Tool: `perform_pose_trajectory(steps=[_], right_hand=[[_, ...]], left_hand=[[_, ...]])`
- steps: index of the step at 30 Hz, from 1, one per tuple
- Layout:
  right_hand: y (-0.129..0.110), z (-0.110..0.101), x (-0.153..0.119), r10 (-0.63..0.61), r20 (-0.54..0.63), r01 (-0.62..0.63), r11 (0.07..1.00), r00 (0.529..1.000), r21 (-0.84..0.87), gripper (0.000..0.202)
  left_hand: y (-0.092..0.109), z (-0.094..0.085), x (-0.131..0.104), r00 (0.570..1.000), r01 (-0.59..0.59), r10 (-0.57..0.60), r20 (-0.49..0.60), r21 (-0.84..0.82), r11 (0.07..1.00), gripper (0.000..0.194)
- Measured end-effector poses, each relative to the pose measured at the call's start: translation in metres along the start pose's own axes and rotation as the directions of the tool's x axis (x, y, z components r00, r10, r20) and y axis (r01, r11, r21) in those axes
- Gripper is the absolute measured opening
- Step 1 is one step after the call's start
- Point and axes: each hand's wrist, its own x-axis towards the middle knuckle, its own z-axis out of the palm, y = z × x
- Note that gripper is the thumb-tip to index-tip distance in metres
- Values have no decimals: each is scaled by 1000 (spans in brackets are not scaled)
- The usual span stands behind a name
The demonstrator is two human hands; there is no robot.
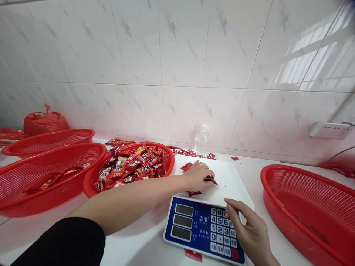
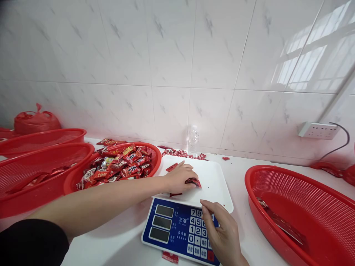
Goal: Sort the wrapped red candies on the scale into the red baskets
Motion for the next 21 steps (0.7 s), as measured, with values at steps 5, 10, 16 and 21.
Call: perform_pose_trajectory(steps=[5, 10, 16, 21], right_hand=[[3, -2, 0, -52, 26, 52, 999, 998, -5, 17], [2, -2, 0, -38, 38, 39, 999, 999, -30, 16], [1, -2, -2, -27, 61, 27, 1000, 998, -2, 17], [2, -2, -1, -59, 45, 60, 998, 997, -27, 16]], left_hand=[[0, -26, -7, 980, 77, -112, -166, -207, 975, 19], [-8, -44, -36, 925, 214, -294, -240, -309, 927, 18], [-13, -23, -69, 929, 354, -369, -17, -248, 902, 57], [-10, -12, -60, 915, 400, -390, 106, -100, 911, 89]])
